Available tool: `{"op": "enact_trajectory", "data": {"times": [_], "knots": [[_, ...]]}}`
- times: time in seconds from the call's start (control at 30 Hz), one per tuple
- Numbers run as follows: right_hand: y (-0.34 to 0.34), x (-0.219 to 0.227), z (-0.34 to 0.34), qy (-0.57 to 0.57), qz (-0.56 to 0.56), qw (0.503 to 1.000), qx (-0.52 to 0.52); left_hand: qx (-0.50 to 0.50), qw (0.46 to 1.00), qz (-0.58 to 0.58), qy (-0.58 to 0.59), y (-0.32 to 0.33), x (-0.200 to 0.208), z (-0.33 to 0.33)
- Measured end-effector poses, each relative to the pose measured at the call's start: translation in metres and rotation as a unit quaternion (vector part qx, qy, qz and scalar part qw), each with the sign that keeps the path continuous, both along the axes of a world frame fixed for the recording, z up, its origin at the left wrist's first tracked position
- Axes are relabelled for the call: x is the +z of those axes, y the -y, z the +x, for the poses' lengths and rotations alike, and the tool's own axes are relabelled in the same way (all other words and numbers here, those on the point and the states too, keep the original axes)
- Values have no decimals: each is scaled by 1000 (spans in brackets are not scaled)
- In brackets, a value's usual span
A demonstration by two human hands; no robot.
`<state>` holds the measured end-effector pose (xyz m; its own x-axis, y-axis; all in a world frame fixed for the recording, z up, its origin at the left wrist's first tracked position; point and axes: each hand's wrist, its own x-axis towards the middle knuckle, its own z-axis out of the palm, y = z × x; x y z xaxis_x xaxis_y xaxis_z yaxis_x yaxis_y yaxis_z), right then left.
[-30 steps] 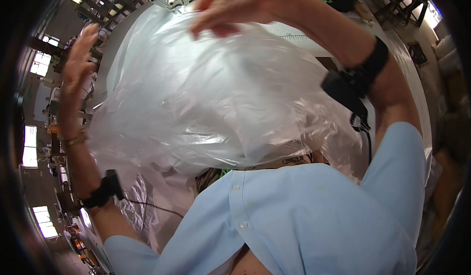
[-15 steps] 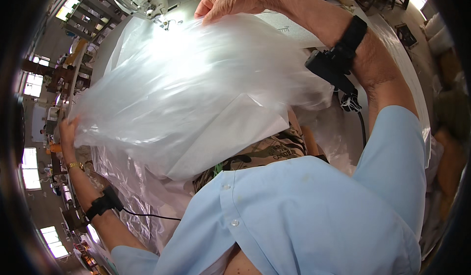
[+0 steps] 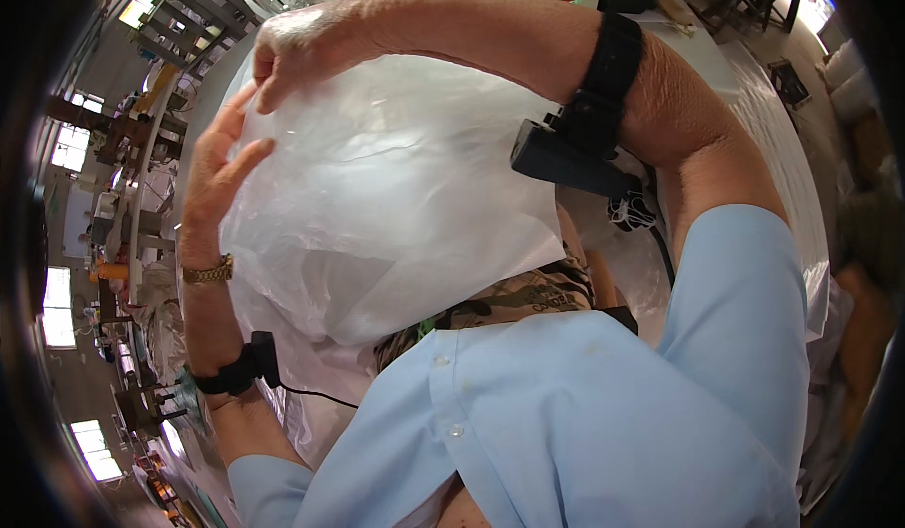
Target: The recorder is using an industrial sewing machine to join or hem large white plastic/polyethylene sheets in a manufacturing environment.
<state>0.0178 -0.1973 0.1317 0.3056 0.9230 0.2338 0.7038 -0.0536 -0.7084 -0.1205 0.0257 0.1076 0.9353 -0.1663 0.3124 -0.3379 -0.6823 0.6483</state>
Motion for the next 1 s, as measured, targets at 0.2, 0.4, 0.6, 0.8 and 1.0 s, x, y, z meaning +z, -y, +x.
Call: {"op": "enact_trajectory", "data": {"times": [0.2,0.4,0.6,0.8,1.0], "knots": [[31,-12,43,-11,-126,992,10,97,989,-30,-110,-54,6,-24],[56,-68,71,-195,8,980,-40,183,955,-92,-212,-119,-34,-51],[74,-92,28,-181,247,926,-223,231,941,-63,-241,-147,-84,-53],[120,-114,-17,180,257,925,-214,242,938,-97,-228,-144,-102,-60],[134,-137,-17,243,211,913,-252,251,937,-106,-217,-137,-105,-54]]}}
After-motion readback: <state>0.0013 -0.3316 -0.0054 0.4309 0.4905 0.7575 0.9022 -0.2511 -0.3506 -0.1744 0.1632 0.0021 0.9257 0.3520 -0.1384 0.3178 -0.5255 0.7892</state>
